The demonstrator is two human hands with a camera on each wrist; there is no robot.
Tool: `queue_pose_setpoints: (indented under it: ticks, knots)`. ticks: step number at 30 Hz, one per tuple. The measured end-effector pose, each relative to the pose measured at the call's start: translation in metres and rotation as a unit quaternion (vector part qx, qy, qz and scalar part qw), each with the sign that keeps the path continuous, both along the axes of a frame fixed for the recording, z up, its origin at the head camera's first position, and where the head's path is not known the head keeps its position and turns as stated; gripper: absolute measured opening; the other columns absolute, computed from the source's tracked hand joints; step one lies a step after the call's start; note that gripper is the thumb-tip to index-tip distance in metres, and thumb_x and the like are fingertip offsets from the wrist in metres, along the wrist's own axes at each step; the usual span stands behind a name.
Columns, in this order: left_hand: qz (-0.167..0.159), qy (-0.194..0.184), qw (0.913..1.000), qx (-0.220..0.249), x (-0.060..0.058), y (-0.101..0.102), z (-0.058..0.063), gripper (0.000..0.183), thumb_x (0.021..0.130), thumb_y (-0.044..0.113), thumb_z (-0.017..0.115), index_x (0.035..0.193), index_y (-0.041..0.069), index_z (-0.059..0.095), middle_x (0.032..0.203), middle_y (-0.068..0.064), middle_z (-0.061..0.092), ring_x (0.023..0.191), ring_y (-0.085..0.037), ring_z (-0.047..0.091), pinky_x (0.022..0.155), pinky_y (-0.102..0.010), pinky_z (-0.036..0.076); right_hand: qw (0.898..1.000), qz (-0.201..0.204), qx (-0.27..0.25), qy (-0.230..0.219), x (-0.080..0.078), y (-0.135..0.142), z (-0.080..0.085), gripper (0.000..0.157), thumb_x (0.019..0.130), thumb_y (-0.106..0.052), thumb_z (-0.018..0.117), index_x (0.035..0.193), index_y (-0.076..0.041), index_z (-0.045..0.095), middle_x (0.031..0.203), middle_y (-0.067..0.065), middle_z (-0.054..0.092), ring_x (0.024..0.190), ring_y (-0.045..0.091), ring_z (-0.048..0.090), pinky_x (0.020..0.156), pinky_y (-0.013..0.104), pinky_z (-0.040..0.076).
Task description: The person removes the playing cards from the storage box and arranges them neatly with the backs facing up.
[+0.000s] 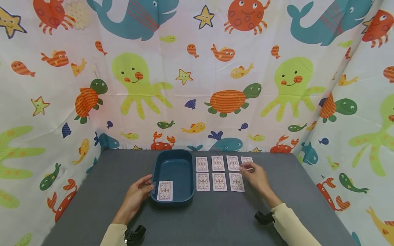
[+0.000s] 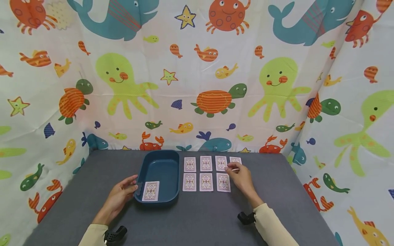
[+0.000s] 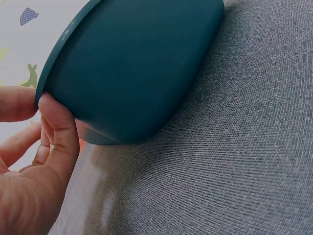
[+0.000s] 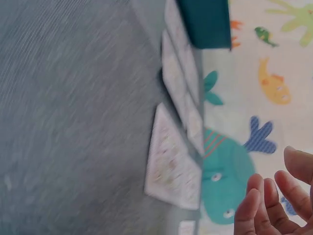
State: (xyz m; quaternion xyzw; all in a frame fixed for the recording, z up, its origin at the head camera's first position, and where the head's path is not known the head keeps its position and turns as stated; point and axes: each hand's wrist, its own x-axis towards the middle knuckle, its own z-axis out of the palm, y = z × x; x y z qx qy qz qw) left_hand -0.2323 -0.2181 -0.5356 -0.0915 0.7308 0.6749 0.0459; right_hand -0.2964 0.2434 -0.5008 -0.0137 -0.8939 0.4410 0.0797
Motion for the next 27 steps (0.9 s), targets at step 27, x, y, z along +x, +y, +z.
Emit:
queue_pose_setpoints:
  ticks: [27]
  knots:
    - [-0.005, 0.006, 1.0000, 0.004, 0.001, 0.000, 0.003, 0.049, 0.097, 0.013, 0.058, 0.145, 0.014, 0.045, 0.134, -0.013, 0.046, 0.114, -0.025, 0.051, 0.092, -0.032, 0.045, 0.982, 0.112, -0.143, 0.057, 0.037, -0.094, 0.042, 0.023, 0.089, -0.019, 0.073, 0.108, -0.007, 0.069, 0.103, 0.013, 0.069, 0.087, 0.016, 0.066, 0.072, 0.021, 0.053]
